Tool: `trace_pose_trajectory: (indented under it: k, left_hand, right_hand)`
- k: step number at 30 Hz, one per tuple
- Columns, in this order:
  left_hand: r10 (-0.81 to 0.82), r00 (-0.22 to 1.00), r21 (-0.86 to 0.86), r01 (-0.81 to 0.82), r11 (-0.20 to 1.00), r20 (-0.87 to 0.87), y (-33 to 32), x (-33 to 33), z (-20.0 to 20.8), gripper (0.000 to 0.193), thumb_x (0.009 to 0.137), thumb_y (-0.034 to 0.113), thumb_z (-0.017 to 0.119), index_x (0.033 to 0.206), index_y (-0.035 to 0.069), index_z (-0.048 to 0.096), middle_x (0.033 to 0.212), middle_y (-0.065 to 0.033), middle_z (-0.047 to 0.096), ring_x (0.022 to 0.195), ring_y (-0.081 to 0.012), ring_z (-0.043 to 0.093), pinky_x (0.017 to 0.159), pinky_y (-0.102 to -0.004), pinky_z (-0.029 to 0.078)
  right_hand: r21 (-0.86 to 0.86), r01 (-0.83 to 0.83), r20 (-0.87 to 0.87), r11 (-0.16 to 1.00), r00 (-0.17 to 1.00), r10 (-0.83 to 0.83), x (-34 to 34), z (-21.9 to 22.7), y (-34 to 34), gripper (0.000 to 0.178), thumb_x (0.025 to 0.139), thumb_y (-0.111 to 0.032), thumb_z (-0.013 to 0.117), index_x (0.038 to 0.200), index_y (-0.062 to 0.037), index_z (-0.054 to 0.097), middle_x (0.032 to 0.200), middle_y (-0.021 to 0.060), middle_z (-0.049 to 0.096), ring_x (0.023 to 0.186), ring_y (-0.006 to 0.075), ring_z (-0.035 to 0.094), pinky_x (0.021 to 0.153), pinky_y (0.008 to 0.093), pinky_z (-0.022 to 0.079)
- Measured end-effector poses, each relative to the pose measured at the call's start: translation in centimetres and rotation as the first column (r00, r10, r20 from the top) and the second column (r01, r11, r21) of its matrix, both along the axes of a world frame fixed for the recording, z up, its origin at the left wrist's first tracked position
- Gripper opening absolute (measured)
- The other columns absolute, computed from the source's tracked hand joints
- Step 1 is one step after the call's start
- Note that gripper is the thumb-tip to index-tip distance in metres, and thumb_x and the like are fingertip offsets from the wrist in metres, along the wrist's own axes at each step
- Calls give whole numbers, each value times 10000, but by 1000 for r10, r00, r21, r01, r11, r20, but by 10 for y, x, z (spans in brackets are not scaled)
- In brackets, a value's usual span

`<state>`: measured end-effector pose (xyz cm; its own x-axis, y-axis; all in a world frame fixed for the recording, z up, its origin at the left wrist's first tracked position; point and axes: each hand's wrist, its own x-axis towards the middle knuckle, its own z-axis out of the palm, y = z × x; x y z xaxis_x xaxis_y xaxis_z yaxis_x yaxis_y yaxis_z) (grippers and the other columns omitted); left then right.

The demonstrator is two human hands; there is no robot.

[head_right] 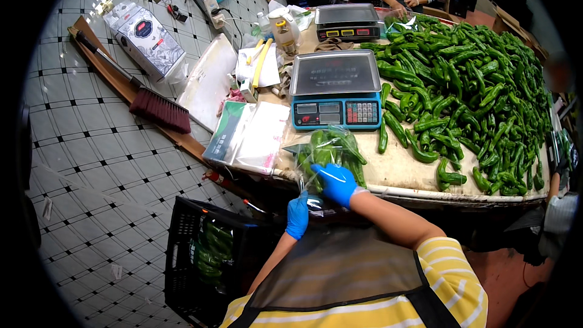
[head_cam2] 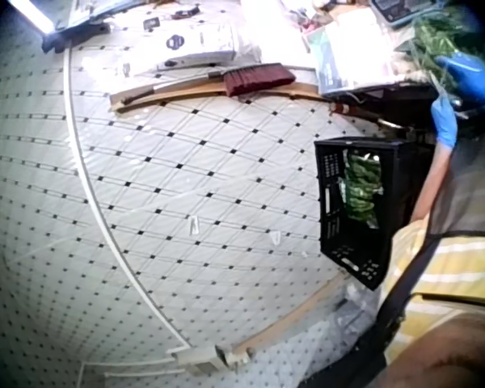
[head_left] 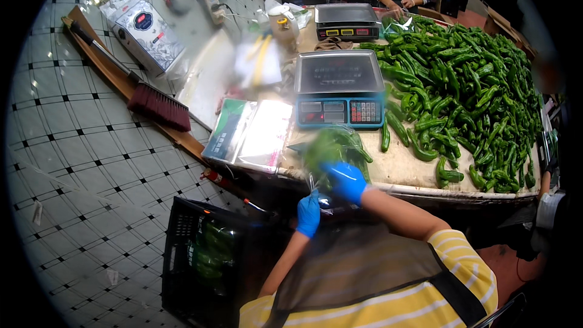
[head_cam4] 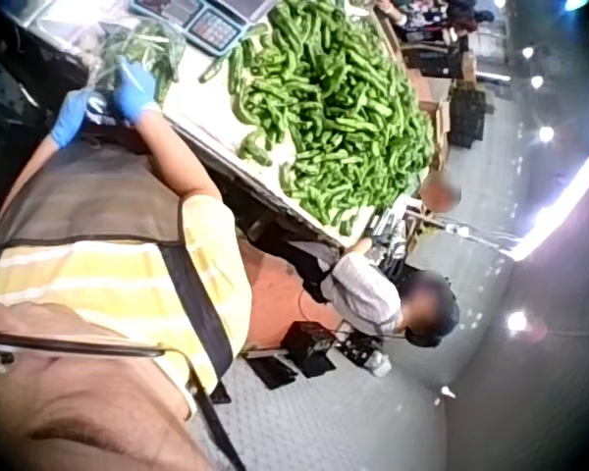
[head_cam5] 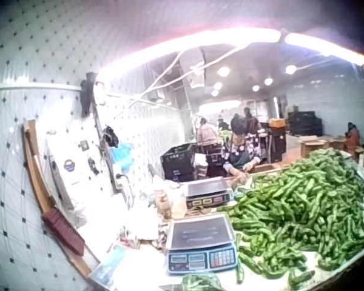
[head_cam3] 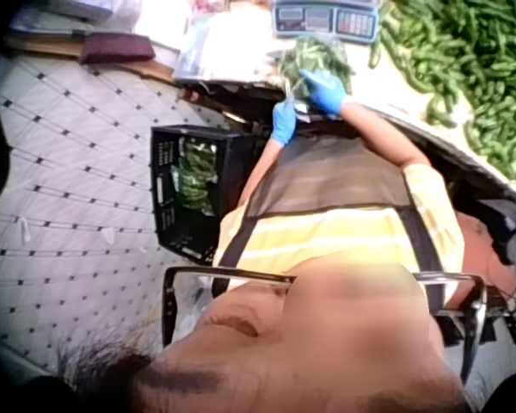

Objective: The person picks green peppers from a large pile, places them on a digital scale, transfers them into a plastic bag, and sets the bag aside. The process repeats continuously with multiple peppers handled at once.

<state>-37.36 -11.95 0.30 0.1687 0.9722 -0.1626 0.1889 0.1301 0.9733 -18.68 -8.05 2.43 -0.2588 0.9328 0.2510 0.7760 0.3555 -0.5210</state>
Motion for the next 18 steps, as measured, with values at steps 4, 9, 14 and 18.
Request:
trace_pose_trajectory:
  k: [4,9,14,18]
  left_hand:
    - [-23,999,-4,23,1000,24,-4,-1,3,553,1029,388,415,863,-26,741,790,-121,734,754,-198,691,769,-310,512]
    - [-21,1000,-33,21,999,8,1,-5,10,533,1025,375,430,887,-37,740,823,-127,737,782,-192,695,794,-307,514]
    - [-52,997,-112,46,993,-52,-4,-17,9,493,1026,336,440,902,-34,741,839,-119,736,776,-177,684,794,-293,510]
    - [-116,982,-118,134,984,147,2,-23,-11,435,1018,294,445,1046,-55,702,923,-115,735,842,-166,667,834,-297,497]
  right_hand:
    - [110,-140,63,984,989,133,39,-2,5,625,771,-141,665,1369,-256,526,973,206,567,903,397,584,769,467,485]
    - [274,-109,107,955,991,83,56,11,-1,379,770,-201,718,1106,-74,598,970,192,594,865,384,582,757,451,477]
    - [135,198,77,971,975,-209,79,1,-82,569,709,-130,744,1244,-74,559,1029,190,558,947,373,548,771,462,466]
    - [190,672,-71,716,736,-673,86,5,-78,731,645,-207,851,1264,-45,498,1079,211,550,1089,382,518,877,437,466]
